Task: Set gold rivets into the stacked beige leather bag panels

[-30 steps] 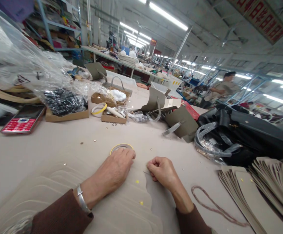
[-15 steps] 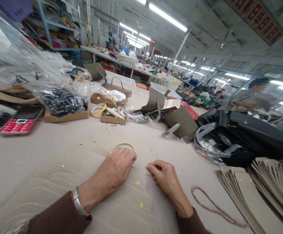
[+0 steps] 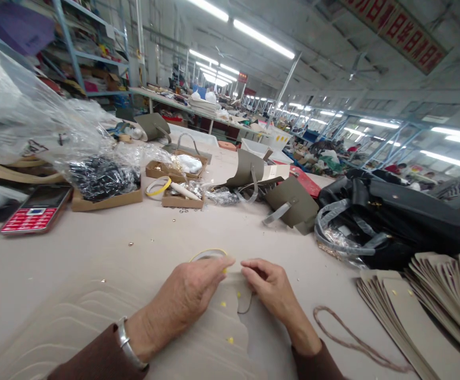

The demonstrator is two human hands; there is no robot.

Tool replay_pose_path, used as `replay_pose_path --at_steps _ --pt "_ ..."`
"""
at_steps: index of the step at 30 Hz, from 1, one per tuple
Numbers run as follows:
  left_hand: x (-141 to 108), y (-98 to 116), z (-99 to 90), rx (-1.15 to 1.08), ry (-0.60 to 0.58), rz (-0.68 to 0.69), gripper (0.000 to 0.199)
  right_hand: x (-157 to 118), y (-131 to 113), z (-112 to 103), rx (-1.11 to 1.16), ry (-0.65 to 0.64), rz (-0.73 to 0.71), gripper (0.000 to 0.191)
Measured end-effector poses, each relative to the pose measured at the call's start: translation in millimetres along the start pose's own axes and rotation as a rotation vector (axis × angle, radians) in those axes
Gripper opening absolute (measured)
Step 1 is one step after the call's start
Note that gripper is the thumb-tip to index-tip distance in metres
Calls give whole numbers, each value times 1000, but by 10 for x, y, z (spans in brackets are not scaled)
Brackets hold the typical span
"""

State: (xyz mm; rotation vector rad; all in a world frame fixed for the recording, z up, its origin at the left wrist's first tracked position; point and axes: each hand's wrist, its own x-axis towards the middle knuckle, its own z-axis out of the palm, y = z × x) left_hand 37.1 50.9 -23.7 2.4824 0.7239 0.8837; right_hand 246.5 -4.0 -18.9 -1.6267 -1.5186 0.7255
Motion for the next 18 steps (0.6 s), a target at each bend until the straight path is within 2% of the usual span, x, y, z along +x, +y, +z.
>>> replay_pose_path --at_steps 1,3,5,7,11,15,18 --pt "-8 5 11 6 -10 0 38 0 -20 25 11 47 -73 19" --pt "-21 3 39 33 -16 2 44 -5 -76 79 7 51 -245 18" --pt "-28 -6 67 62 -1 5 41 -14 -138 130 -18 34 -391 18" --pt "-30 -12 88 83 6 10 38 -23 -185 173 -55 39 -477 17" --pt "-19 7 88 83 -38 -40 36 -34 -197 253 -152 86 -543 16" --pt "10 66 30 -17 -149 -127 18 -54 -153 319 -253 145 -541 15" --pt "19 108 -4 -49 -162 -167 11 -68 -140 334 -300 184 -553 16"
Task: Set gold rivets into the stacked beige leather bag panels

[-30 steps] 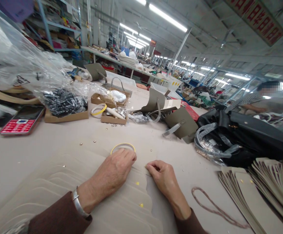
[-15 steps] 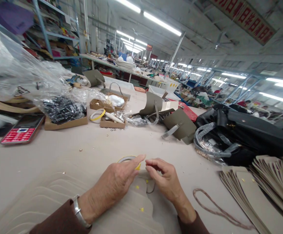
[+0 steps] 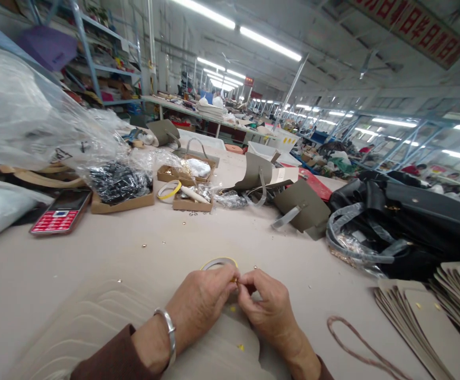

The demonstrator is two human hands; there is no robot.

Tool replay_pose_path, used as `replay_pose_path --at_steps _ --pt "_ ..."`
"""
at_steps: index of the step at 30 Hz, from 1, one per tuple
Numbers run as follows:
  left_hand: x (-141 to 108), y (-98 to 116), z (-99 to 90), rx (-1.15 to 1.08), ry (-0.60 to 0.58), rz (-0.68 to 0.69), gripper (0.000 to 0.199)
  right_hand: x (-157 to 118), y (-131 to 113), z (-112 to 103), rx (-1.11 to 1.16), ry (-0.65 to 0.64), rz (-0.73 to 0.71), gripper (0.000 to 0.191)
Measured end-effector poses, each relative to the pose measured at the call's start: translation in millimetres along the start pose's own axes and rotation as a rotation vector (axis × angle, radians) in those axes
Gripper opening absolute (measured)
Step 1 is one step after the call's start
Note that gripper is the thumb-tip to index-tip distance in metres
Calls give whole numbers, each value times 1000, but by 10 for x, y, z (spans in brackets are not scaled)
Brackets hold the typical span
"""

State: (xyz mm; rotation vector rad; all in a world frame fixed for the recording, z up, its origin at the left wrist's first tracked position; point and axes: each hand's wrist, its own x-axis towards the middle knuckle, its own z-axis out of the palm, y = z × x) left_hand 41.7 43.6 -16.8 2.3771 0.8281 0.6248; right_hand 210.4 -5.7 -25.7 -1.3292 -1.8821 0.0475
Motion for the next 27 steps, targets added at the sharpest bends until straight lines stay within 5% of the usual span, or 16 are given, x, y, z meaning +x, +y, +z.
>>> replay_pose_path --at_steps 5,11,17,22,27 --pt "-14 -6 37 48 62 20 16 15 -34 -11 104 3 174 15" --pt "6 -16 53 180 245 192 20 83 -165 13 530 -71 761 15" --pt "-48 79 41 204 346 286 22 125 24 -37 641 13 906 22" --pt "-19 49 57 350 129 110 16 120 447 -179 583 -28 1054 34" --pt "53 15 31 447 -118 -76 18 91 623 -153 496 -87 1073 32"
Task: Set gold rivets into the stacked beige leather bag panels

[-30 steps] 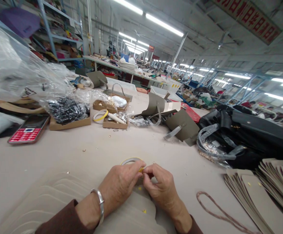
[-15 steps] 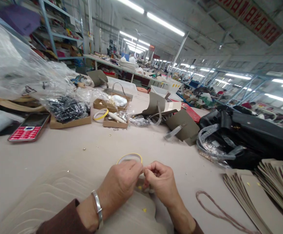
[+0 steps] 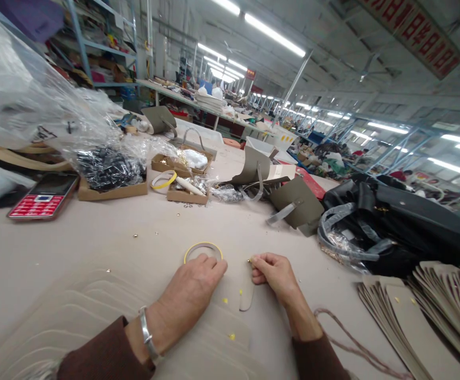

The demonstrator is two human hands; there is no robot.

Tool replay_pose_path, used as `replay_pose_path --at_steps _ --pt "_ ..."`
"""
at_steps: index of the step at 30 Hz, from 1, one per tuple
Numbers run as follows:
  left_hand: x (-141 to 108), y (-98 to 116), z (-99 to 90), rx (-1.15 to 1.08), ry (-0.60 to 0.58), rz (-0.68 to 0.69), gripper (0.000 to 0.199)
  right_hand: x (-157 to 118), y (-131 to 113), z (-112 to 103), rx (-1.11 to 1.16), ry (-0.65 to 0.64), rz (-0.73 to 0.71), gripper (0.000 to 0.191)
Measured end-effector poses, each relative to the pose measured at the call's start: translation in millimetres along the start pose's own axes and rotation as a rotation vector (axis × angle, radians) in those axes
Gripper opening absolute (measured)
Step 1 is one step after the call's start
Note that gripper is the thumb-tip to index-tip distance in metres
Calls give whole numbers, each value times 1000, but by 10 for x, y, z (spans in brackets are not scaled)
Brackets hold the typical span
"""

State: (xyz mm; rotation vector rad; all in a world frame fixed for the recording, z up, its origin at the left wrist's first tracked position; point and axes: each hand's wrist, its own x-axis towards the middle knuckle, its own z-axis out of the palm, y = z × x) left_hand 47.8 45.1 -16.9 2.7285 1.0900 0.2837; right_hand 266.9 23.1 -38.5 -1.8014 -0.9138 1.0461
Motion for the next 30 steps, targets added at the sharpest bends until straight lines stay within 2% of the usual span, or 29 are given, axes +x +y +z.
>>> replay_pose_path --at_steps 11,14,18,22,26,30 --pt "9 -8 -20 -21 -55 0 19 -38 -48 113 -267 66 -122 14" --pt "9 -9 -12 -25 -54 -4 18 -47 -53 148 -287 96 -151 13" --pt "-6 -27 26 -21 -45 -8 17 -25 -45 170 -230 98 -104 10" --pt "-17 -53 67 -47 -24 -6 17 -8 -23 97 -118 78 -58 30" --pt "-16 -60 83 -64 -3 -1 18 -67 22 39 -63 30 -80 31" --pt "-21 -52 64 -77 17 6 20 -133 25 111 -182 74 -134 26"
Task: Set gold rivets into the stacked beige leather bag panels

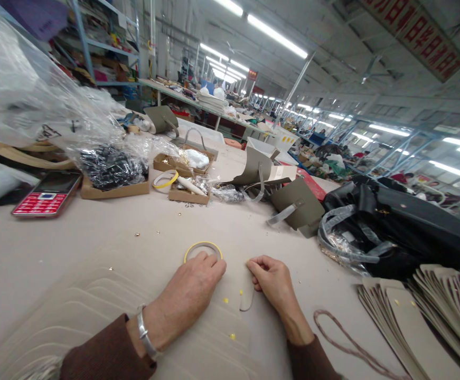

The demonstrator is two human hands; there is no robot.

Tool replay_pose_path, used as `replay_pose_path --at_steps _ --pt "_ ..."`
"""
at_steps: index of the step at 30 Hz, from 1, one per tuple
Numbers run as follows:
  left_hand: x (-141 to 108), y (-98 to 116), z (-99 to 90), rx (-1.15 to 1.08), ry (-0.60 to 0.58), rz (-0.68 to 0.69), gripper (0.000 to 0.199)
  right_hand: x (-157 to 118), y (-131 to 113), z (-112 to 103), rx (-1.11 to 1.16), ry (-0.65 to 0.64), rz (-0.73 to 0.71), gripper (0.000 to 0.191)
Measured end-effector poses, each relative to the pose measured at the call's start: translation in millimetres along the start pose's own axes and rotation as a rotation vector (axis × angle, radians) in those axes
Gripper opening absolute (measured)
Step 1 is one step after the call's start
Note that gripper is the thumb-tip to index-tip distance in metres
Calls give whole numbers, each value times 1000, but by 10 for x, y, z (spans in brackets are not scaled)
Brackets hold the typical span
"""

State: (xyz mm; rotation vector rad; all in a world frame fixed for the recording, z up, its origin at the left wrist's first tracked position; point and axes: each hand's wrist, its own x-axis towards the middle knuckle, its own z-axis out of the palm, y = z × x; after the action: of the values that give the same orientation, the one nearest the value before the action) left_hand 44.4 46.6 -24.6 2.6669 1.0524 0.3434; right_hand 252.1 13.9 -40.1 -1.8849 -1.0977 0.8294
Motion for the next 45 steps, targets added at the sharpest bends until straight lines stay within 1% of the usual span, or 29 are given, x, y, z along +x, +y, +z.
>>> replay_pose_path --at_steps 2,4,8,10,11,13,14,15,17,19,20,21,22,23,25,27,29,31,33,35,36,38,40,42,43,44,45 --pt "-3 1 -10 -7 7 6 20 1 -29 47 -100 42 -9 25" --pt "-7 6 -22 -6 10 2 19 20 -49 76 -142 54 5 24" --pt "-32 54 -85 8 21 15 18 55 -12 74 -167 15 19 25" --pt "-49 79 -145 13 41 45 16 79 39 62 -197 8 7 27" --pt "-59 86 -187 17 55 56 15 97 60 54 -203 -21 3 28" --pt "-93 89 -312 34 94 59 14 142 63 15 -243 -78 12 30" --pt "-120 85 -398 40 121 51 14 169 38 -18 -291 -128 1 30" --pt "-159 74 -501 45 159 42 15 199 -6 -60 -366 -173 -32 30" --pt "-279 17 -740 47 254 33 19 274 -140 -148 -567 -218 -160 31" --pt "-467 -108 -987 56 386 41 23 369 -299 -191 -751 -177 -315 34" --pt "-588 -198 -1098 70 441 26 27 424 -373 -182 -803 -172 -371 35" --pt "-727 -304 -1190 106 464 -19 34 481 -437 -151 -828 -196 -420 37" --pt "-883 -421 -1261 159 446 -97 43 539 -490 -100 -839 -245 -459 38" --pt "-1055 -544 -1306 205 433 -187 48 594 -531 -33 -843 -295 -487 40" --pt "-1438 -781 -1324 301 384 -339 46 693 -584 128 -862 -357 -529 45" --pt "-1839 -972 -1266 370 290 -496 40 770 -615 294 -898 -361 -550 48" --pt "-2200 -1085 -1178 383 215 -593 38 826 -643 447 -932 -355 -560 49" --pt "-2474 -1108 -1102 351 184 -627 38 856 -676 582 -958 -362 -579 50" --pt "-2656 -1029 -1053 324 226 -631 39 850 -715 702 -984 -367 -586 52" --pt "-2785 -841 -1016 302 292 -630 42 803 -755 804 -1000 -373 -578 55" --pt "-2846 -709 -992 279 302 -624 46 765 -775 849 -1001 -377 -576 56" --pt "-2988 -394 -914 198 225 -611 62 659 -816 922 -976 -405 -593 56" --pt "-3155 -65 -784 154 141 -598 90 522 -862 970 -915 -492 -622 53" --pt "-3322 215 -605 134 116 -595 106 362 -913 991 -827 -606 -652 49" --pt "-3396 322 -503 129 131 -580 108 278 -940 993 -784 -651 -667 47" --pt "-3459 403 -397 124 156 -557 107 194 -965 989 -749 -684 -681 45" --pt "-3510 459 -291 126 169 -552 101 112 -989 981 -721 -709 -691 43"
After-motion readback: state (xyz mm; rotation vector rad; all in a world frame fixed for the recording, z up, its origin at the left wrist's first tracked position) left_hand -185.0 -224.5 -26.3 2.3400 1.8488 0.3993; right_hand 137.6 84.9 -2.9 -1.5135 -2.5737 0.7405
